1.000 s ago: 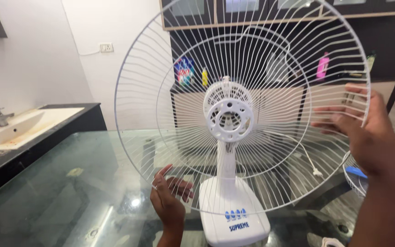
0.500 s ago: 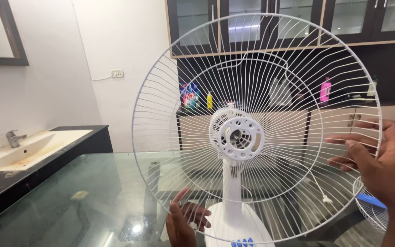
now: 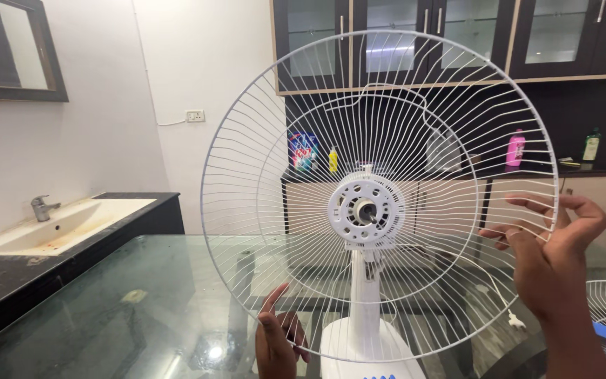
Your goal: The person assembles a white table fan by connecting the motor housing to the stand, securing the neck with a screw, and attaching the front wire cage. The fan blades are not installed in the clip.
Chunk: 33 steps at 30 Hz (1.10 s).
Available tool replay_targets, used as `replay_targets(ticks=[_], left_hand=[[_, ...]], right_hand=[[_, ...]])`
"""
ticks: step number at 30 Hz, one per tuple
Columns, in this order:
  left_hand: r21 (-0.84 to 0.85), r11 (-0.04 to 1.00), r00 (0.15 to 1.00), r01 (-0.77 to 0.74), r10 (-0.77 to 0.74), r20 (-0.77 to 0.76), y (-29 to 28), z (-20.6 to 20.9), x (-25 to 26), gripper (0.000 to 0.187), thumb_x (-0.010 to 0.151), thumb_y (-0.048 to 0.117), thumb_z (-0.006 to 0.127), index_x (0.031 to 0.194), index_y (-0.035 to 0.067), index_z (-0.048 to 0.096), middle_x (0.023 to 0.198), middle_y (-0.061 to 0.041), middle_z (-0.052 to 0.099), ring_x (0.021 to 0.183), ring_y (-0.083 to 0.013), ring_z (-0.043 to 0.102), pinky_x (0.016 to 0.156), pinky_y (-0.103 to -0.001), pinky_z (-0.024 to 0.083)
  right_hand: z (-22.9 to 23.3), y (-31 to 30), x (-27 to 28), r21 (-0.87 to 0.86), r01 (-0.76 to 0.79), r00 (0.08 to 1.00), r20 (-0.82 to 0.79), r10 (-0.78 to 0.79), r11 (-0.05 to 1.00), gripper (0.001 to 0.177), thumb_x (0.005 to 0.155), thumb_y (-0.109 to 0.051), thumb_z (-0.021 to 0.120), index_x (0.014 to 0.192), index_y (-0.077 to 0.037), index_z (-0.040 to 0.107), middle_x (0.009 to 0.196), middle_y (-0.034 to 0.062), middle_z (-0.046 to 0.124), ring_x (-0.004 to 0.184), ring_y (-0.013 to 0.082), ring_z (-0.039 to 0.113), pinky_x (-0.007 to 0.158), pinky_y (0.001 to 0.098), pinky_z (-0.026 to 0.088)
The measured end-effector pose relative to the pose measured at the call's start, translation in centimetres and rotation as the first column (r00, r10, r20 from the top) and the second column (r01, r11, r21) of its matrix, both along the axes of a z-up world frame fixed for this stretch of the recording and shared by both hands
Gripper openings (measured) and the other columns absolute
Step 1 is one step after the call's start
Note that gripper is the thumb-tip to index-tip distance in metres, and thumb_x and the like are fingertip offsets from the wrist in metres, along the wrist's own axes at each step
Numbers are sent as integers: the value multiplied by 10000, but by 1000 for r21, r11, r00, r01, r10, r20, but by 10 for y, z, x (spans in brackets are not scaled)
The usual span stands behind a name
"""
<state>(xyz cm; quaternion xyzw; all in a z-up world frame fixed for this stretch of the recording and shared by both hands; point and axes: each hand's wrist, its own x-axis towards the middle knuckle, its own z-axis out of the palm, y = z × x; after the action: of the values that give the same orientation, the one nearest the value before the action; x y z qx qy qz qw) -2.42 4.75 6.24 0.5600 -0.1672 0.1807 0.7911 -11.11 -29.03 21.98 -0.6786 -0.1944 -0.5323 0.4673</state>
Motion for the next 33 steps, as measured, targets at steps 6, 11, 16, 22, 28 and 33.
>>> replay_targets(ticks=[6, 11, 16, 22, 28, 33], left_hand=[[53, 998, 999, 37, -37, -4, -2, -5, 3, 1138, 798, 857, 264, 1477, -42, 430, 454, -6, 455, 326, -93, 415, 286, -280, 340], [89, 994, 998, 67, -68, 11, -8, -10, 3, 1149, 792, 858, 253, 1505, -32, 389, 461, -13, 516, 337, -95, 502, 305, -252, 321], [89, 994, 997, 69, -73, 38, -14, -12, 1, 1132, 812, 835, 292, 1501, -60, 363, 478, -29, 564, 356, -100, 541, 327, -236, 344], [97, 994, 995, 50, -57, 78, -13, -20, 8, 1100, 834, 812, 311, 1477, -75, 408, 592, -89, 643, 439, -126, 600, 377, -243, 433], [0, 1000, 1000, 8, -8, -2, 7, -2, 2, 911, 942, 682, 248, 1391, -61, 525, 772, -147, 739, 507, -162, 667, 407, -263, 474], [140, 989, 998, 46, -51, 37, 14, 5, 4, 847, 982, 606, 215, 1409, -63, 510, 803, -170, 773, 472, -163, 658, 345, -271, 487]], right_hand=[[-2, -8, 4, 7, 29, 998, -60, -29, 1000, 490, 1003, 70, 403, 1396, -43, 134, 1414, 279, 478, 957, 362, 707, 848, 444, 641], [-2, -7, 4, -9, -5, 999, -53, 4, 1000, 551, 1034, 24, 351, 1533, -46, 129, 1391, 286, 500, 992, 368, 706, 886, 475, 629], [-2, -2, 4, -7, -6, 1000, -26, 6, 1000, 686, 1050, 5, 322, 1694, -73, 99, 1424, 275, 518, 1055, 366, 691, 930, 480, 602], [-5, -2, 3, -22, 12, 1000, -9, -12, 1000, 721, 1059, 30, 296, 1731, -100, 71, 1467, 261, 515, 1114, 362, 685, 970, 452, 595], [-4, 1, 5, -63, 80, 995, 64, -76, 995, 667, 1096, 51, 243, 1726, -93, 76, 1465, 265, 514, 1088, 358, 692, 936, 433, 609], [-9, 4, 6, -124, 208, 976, 91, -197, 970, 623, 1114, 52, 260, 1697, -37, 61, 1448, 275, 531, 1088, 377, 702, 944, 435, 616]])
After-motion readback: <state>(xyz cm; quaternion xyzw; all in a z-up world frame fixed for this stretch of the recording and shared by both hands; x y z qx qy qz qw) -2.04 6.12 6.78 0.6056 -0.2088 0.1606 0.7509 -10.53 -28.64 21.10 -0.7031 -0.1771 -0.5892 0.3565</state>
